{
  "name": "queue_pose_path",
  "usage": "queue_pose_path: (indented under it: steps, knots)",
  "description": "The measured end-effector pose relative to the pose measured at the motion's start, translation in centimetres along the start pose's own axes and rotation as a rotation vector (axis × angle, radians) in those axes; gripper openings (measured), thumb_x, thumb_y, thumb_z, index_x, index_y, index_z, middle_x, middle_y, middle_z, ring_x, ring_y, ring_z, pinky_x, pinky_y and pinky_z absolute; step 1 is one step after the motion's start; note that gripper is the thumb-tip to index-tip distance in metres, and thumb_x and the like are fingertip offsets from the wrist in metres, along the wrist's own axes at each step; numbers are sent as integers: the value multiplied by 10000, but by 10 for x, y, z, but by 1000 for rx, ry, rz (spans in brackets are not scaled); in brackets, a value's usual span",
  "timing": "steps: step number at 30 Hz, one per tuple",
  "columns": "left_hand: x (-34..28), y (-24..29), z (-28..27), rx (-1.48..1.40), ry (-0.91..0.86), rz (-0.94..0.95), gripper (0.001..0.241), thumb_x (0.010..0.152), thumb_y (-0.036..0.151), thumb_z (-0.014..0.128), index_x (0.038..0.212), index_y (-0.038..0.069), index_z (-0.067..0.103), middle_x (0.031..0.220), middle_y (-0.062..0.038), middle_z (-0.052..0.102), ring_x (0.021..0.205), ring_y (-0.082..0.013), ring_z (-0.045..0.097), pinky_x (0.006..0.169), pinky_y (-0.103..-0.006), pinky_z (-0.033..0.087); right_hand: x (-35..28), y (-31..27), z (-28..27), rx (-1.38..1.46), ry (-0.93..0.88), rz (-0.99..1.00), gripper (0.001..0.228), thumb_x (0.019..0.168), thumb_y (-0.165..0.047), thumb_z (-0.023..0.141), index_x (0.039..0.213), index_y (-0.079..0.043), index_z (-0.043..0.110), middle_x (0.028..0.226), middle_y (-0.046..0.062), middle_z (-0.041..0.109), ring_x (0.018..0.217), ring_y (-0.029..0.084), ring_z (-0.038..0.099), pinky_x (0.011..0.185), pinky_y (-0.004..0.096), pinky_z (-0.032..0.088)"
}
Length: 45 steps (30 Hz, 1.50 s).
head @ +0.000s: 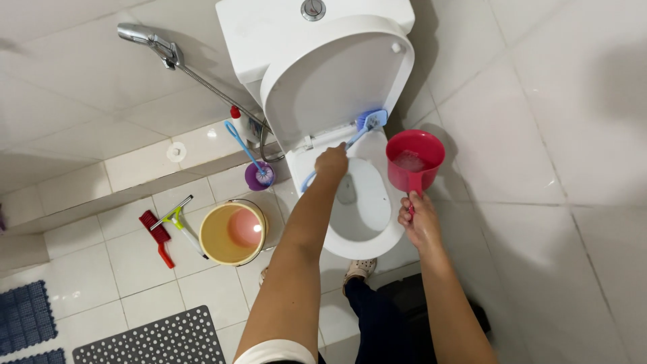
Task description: Cleaning a toilet bowl with a brush and soapy water, followed by washing tools in a sink.
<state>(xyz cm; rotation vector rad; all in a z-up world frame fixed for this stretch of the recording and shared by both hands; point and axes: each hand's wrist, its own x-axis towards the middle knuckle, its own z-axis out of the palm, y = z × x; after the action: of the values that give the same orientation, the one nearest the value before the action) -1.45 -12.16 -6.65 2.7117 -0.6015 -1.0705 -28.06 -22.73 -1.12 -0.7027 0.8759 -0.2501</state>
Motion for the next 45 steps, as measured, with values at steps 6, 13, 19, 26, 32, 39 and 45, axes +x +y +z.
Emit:
queue_pose_path:
  steps: [6, 13, 19, 26, 32, 39, 45]
  knots:
    - [-2, -205, 17, 11, 124, -67, 442, 1084, 321, 399, 1524, 357, 424, 1248, -211, 672, 1097, -413, 673, 879, -572, 538, -10, 38, 33, 10, 33, 0, 116, 1079, -259, 508, 1082, -152, 464, 771, -5, 473, 541, 82, 390, 470, 252, 326]
    - [-9, -295, 73, -135, 207, 83, 426, 1019, 280, 500, 1441, 254, 551, 1096, -254, 711, 1008, -464, 687, 886, -575, 530, -26, 90, 55, 115, 63, -16, 156, 1079, -298, 504, 1061, -151, 456, 746, -17, 464, 526, 88, 367, 470, 251, 316]
    - [-13, -306, 45, -302, 145, 194, 399, 1028, 363, 504, 1391, 243, 619, 1087, -263, 709, 1056, -471, 663, 929, -548, 524, -76, 149, 72, 159, 166, -117, 221, 1094, -377, 470, 1058, -160, 472, 701, -36, 436, 514, 80, 338, 474, 249, 316]
    - [59, -239, 64, -214, 104, 283, 428, 1034, 368, 459, 1429, 261, 586, 1200, -238, 679, 1130, -446, 635, 976, -524, 503, -110, 214, 68, 295, 394, -119, 268, 1080, -446, 439, 1059, -180, 458, 664, -39, 408, 514, 83, 339, 479, 256, 316]
    - [48, -160, 108, -191, 36, 404, 429, 1047, 350, 451, 1454, 264, 552, 1247, -195, 693, 1161, -421, 645, 1009, -499, 511, -144, 240, 23, 328, 520, -121, 302, 1095, -452, 450, 996, -167, 446, 652, -37, 389, 504, 88, 327, 460, 265, 306]
    - [51, -115, 233, -136, -7, 479, 466, 1058, 296, 393, 1513, 221, 460, 1195, -248, 692, 1102, -465, 656, 979, -551, 514, -175, 235, -30, 199, 678, -138, 254, 1073, -394, 446, 1083, -154, 528, 645, -17, 417, 486, 89, 341, 440, 261, 311]
    - [-53, -148, 248, -7, -201, 476, 478, 1060, 345, 354, 1530, 296, 430, 1166, -269, 678, 1052, -493, 648, 963, -582, 501, -178, 250, -57, 180, 709, -163, 296, 1057, -351, 519, 1258, -136, 552, 708, 10, 503, 514, 95, 411, 453, 262, 348]
